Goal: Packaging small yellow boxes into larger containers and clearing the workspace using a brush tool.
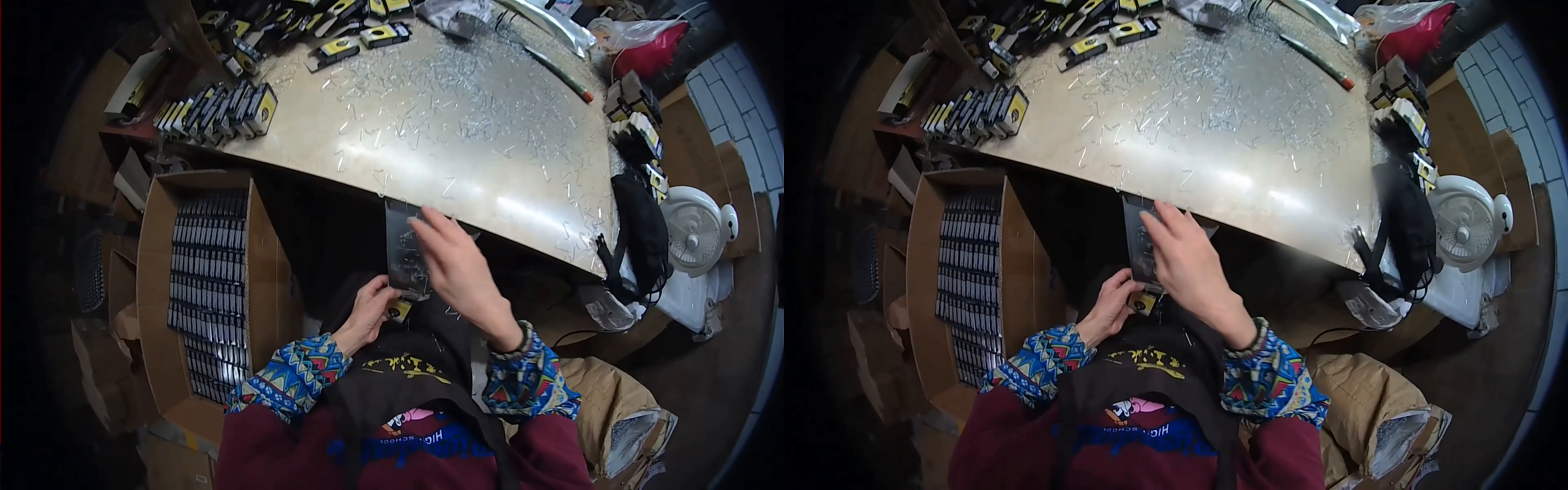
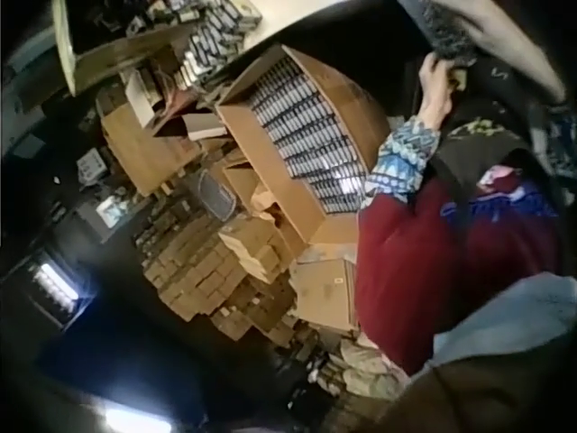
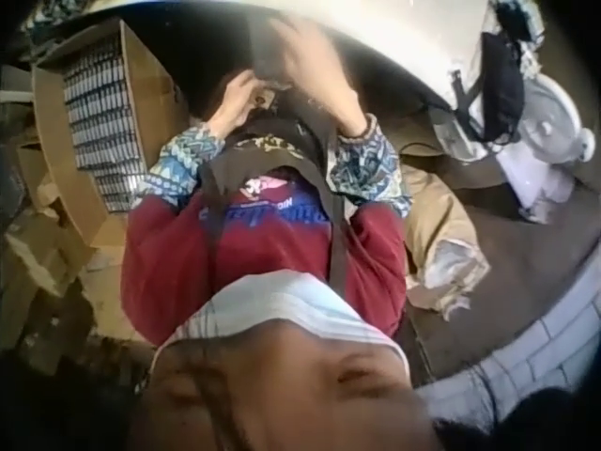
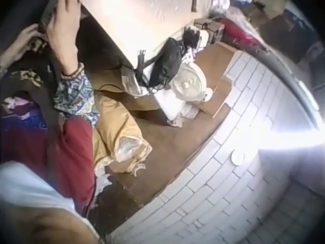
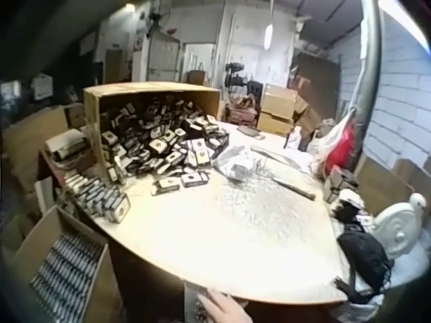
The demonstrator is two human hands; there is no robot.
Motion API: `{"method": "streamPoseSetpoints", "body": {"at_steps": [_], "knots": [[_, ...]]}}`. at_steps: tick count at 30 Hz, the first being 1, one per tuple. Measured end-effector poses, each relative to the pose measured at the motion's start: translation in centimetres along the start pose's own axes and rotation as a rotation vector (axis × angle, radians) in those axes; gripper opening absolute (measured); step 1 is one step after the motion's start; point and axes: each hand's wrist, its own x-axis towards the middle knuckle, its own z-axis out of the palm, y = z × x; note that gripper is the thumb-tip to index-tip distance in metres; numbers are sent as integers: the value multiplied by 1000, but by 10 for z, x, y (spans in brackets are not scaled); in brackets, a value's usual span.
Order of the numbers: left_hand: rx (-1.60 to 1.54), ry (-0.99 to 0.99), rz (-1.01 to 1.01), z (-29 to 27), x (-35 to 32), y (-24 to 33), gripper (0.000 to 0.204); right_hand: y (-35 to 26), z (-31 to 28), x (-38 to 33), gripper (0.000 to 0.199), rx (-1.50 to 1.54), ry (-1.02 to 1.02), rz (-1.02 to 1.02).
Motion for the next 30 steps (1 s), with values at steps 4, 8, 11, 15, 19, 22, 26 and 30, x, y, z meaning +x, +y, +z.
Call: {"method": "streamPoseSetpoints", "body": {"at_steps": [4,8,11,15,19,22,26,30], "knots": [[75,-34,39,5,-6,2,27,6,-23,-7,33,146,103,79],[594,-78,266,5,-14,-3,70,17,3,-23,30,84,5,107],[935,34,606,4,-11,-18,76,16,41,-43,36,-20,-78,30],[1177,88,647,-22,-11,-21,76,9,65,-66,38,269,-221,-44],[1003,89,575,-26,-44,13,80,12,37,-62,23,343,4,-24],[784,52,468,2,-56,37,89,9,36,-68,25,225,60,-202],[901,50,801,21,-45,43,76,1,41,-53,33,191,60,-69],[981,-76,756,32,-40,60,66,4,50,-46,53,367,332,-24]]}}
